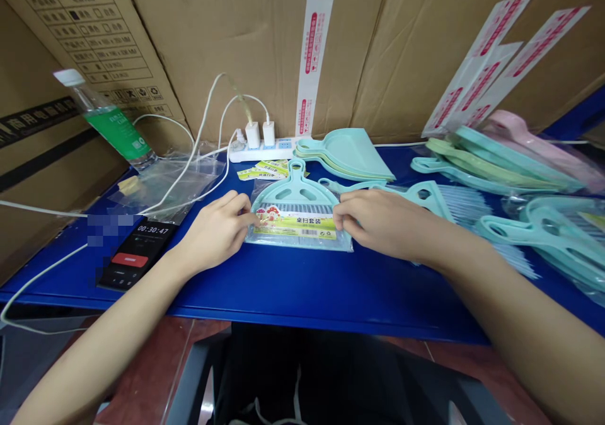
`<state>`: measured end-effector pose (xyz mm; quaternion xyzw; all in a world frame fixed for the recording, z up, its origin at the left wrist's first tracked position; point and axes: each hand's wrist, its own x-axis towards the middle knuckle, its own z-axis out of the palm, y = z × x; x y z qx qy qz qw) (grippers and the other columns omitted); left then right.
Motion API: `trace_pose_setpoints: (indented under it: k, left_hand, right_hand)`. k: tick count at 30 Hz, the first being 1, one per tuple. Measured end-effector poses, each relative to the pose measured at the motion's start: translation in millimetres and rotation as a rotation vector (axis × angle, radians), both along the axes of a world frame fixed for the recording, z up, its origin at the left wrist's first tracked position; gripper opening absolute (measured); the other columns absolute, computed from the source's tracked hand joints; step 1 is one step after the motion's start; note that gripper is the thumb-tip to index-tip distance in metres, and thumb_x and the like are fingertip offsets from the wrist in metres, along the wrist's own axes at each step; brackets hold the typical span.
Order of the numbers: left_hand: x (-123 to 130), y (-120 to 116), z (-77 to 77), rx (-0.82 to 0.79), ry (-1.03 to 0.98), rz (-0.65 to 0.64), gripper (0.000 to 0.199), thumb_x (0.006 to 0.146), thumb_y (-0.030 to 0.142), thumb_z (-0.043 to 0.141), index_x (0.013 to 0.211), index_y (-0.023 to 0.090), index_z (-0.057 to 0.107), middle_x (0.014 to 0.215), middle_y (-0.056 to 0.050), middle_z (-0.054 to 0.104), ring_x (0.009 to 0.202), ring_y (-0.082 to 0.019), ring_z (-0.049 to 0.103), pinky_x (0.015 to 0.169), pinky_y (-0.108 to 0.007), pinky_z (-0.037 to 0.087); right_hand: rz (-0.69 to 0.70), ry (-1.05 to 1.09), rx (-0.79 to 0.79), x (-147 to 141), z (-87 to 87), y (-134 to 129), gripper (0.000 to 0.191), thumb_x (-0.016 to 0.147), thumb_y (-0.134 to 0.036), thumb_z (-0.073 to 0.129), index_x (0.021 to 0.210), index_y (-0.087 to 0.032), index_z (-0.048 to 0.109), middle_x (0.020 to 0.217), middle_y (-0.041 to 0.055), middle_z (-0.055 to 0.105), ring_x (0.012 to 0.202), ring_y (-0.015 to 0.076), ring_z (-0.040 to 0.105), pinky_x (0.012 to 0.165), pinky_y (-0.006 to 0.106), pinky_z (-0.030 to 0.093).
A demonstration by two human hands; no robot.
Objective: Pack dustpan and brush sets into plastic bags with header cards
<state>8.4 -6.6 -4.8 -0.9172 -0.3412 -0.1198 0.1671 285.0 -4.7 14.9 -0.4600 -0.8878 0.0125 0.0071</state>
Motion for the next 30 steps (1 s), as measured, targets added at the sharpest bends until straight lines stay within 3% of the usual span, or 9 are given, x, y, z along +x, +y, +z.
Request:
trace_pose_setpoints:
  k: [10,20,26,30]
  left_hand:
    - [-1,1,-0.7,-0.069,-0.045,0.087,0.032,0.084,0.006,0.041,0.087,0.02,0.07,0.084,-0.006,0.061,0.074,-0.02,0.053,0.066,-0.035,0.051]
    - [0,2,-1.3,-0.175,-0.045,0.163,0.03,0.082,0.005,0.04,0.086,0.02,0.065,0.083,-0.004,0.062,0.078,-0.021,0.056,0.07,-0.035,0.05]
    - [-1,2,-1.4,-0.177,-0.051,0.133,0.027,0.083,0.006,0.039,0.084,0.02,0.063,0.08,-0.004,0.063,0.076,-0.022,0.055,0.068,-0.035,0.048]
    - [-1,3,-3.5,-0.17,-0.073,0.107,0.027,0.084,0.006,0.038,0.085,0.019,0.062,0.079,-0.004,0.064,0.076,-0.022,0.055,0.067,-0.035,0.047]
  right_hand:
    - [-0.075,-0.064,-0.041,-5,4.5,-9,0.025,0.091,-0.019,0.039,0.069,-0.021,0.051,0.078,0.0071,0.068,0.069,0.0218,0.059,0.058,0.032,0.033]
    - [-0.177,-0.22,-0.115,-15,9.2,-10,0.019,0.091,-0.015,0.041,0.083,-0.018,0.058,0.085,0.0089,0.069,0.073,0.0218,0.061,0.056,0.03,0.028]
    - [-0.191,-0.239,-0.082,-17,7.5,-9,0.023,0.09,-0.015,0.039,0.102,-0.013,0.058,0.076,0.0087,0.067,0.066,0.0226,0.059,0.052,0.031,0.024]
    - [-0.19,-0.228,-0.064,-16,5.7,-7,0.022,0.085,-0.015,0.041,0.1,-0.015,0.058,0.069,0.006,0.064,0.062,0.0208,0.056,0.051,0.03,0.025]
